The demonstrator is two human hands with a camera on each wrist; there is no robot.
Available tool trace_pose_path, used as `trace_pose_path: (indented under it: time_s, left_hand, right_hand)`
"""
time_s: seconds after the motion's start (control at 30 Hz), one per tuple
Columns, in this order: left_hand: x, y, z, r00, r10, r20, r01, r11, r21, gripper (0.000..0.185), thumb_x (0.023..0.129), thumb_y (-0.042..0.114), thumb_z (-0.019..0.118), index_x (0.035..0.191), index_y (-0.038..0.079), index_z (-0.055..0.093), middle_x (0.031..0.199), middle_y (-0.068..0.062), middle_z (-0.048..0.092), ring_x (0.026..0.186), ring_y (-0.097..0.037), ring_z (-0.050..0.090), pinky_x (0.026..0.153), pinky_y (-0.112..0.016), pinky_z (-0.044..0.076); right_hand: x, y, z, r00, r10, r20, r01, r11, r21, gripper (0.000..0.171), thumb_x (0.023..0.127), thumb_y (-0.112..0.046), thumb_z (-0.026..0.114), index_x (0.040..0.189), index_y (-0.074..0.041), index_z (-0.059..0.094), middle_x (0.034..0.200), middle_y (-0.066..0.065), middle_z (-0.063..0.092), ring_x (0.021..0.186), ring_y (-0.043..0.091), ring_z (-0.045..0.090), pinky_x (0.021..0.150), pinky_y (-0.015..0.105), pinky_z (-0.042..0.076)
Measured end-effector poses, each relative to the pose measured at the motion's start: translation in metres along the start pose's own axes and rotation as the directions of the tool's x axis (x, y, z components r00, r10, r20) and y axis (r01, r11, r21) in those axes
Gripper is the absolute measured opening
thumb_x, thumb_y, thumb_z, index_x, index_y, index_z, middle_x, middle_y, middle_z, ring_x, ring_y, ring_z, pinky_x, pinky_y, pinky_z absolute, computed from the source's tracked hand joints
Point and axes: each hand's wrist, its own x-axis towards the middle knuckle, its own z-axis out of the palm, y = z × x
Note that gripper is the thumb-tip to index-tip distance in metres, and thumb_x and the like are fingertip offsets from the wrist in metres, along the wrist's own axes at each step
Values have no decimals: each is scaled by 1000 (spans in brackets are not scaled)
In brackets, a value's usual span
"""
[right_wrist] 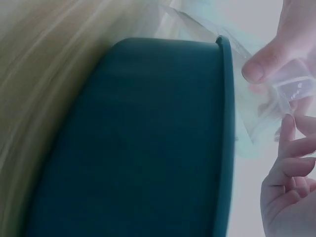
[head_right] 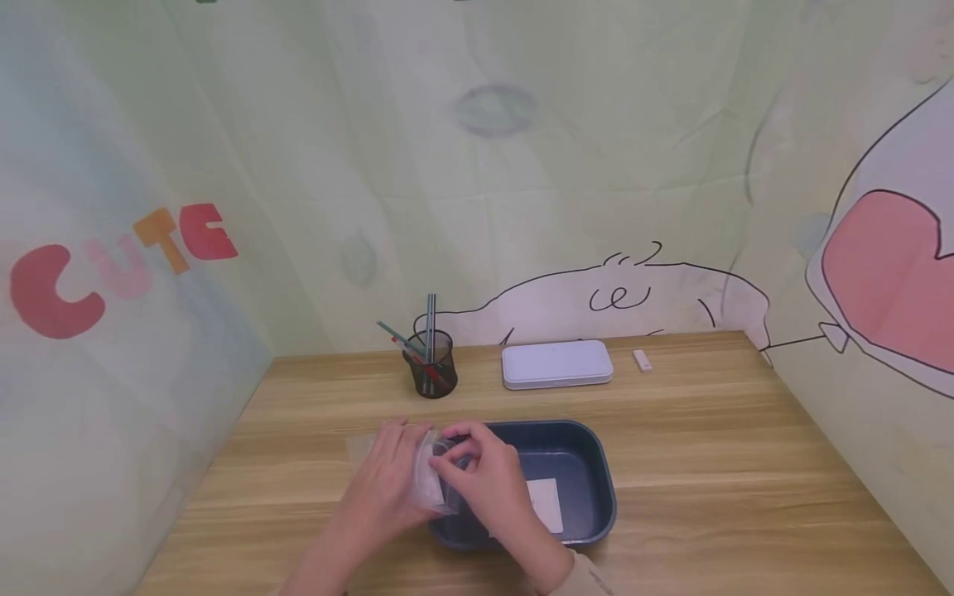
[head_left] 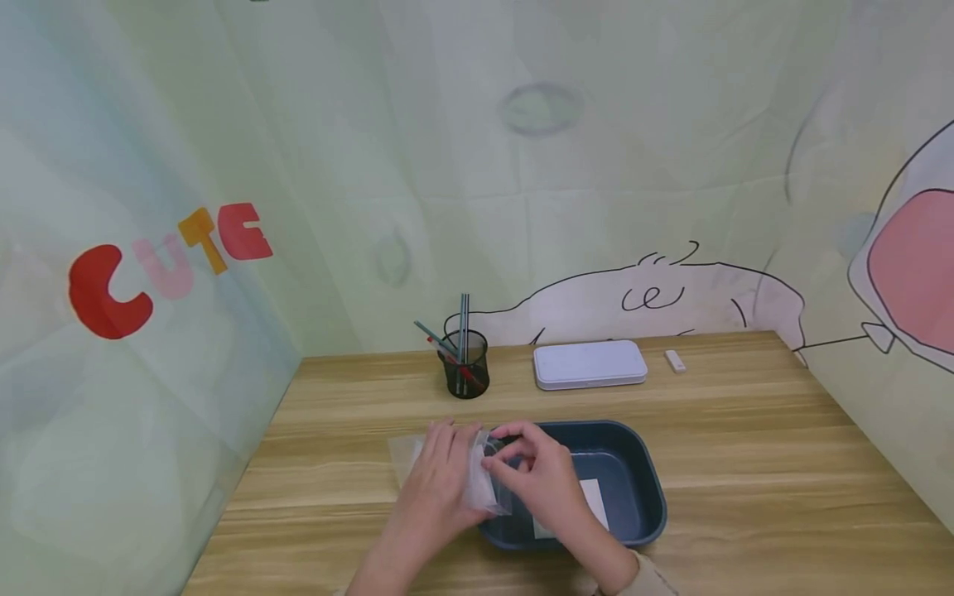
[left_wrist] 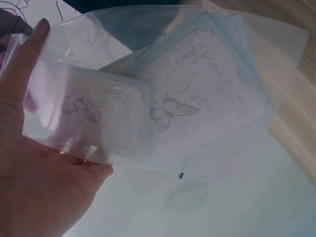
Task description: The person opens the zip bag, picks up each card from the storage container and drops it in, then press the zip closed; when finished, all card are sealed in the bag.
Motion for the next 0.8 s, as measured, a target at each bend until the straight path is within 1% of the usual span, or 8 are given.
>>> trace_pose_path:
  time_s: [0.13,0.23,0.3,0.43,0.5,0.57,0.7,0.8]
  left_hand:
    - [0,-2,1,1000,14,-18,-14,1000,2,103,41,42,85,124,0,41,110,-13,47,115,-33,37,106,-41,22]
    - [-1,-4,2,999,16,-33,-16,1000,-1,103,41,43,84,124,0,42,110,-12,47,115,-33,37,106,-40,23]
    - [-1,-5,3,999,13,-43,-13,1000,1,102,40,44,84,123,1,42,110,-12,47,115,-33,38,106,-39,23]
    - [-2,-9,2,999,-3,-45,3,1000,16,103,39,44,84,123,2,43,112,-12,48,115,-33,38,105,-40,23]
    - [-3,-10,2,999,-8,-45,9,1000,22,103,38,43,84,122,1,43,112,-13,49,114,-33,38,105,-41,23]
    - [-4,-11,1,999,-16,-39,17,1000,20,103,37,42,85,122,1,43,111,-13,49,114,-33,38,105,-40,24]
    - [-5,-12,0,999,-39,-23,40,999,16,103,36,41,86,123,3,43,109,-11,48,114,-32,37,105,-38,23]
    - [-5,-13,-1,999,-51,-16,52,999,12,104,35,40,86,123,4,43,108,-11,47,115,-31,37,106,-37,23]
  right_hand:
    - [-3,-2,-15,999,-26,-40,24,998,-66,25,75,-35,69,95,-25,62,72,-17,63,42,10,42,36,22,37]
    - [-6,6,-30,996,-51,-73,34,975,-219,14,75,-35,70,86,-32,63,70,-23,59,44,6,44,39,21,39]
    - [-9,12,-42,997,-35,-65,10,937,-349,11,75,-33,70,82,-35,62,71,-25,57,47,4,46,41,21,41]
    - [-14,30,-64,998,63,3,-49,814,-578,14,72,-30,73,83,-32,64,76,-20,59,63,4,55,52,25,48]
    - [-17,39,-72,988,144,54,-79,775,-627,18,70,-29,75,85,-26,66,81,-13,61,73,8,58,60,31,50]
    - [-19,46,-77,970,220,101,-102,751,-653,25,66,-28,77,87,-21,67,85,-7,61,79,13,57,66,36,51]
    - [-23,58,-80,937,308,167,-124,737,-665,46,58,-31,82,96,-14,64,93,3,56,74,17,53,62,39,49]
    - [-26,64,-77,933,316,174,-117,723,-681,57,54,-31,84,102,-12,61,95,7,52,69,18,50,56,36,47]
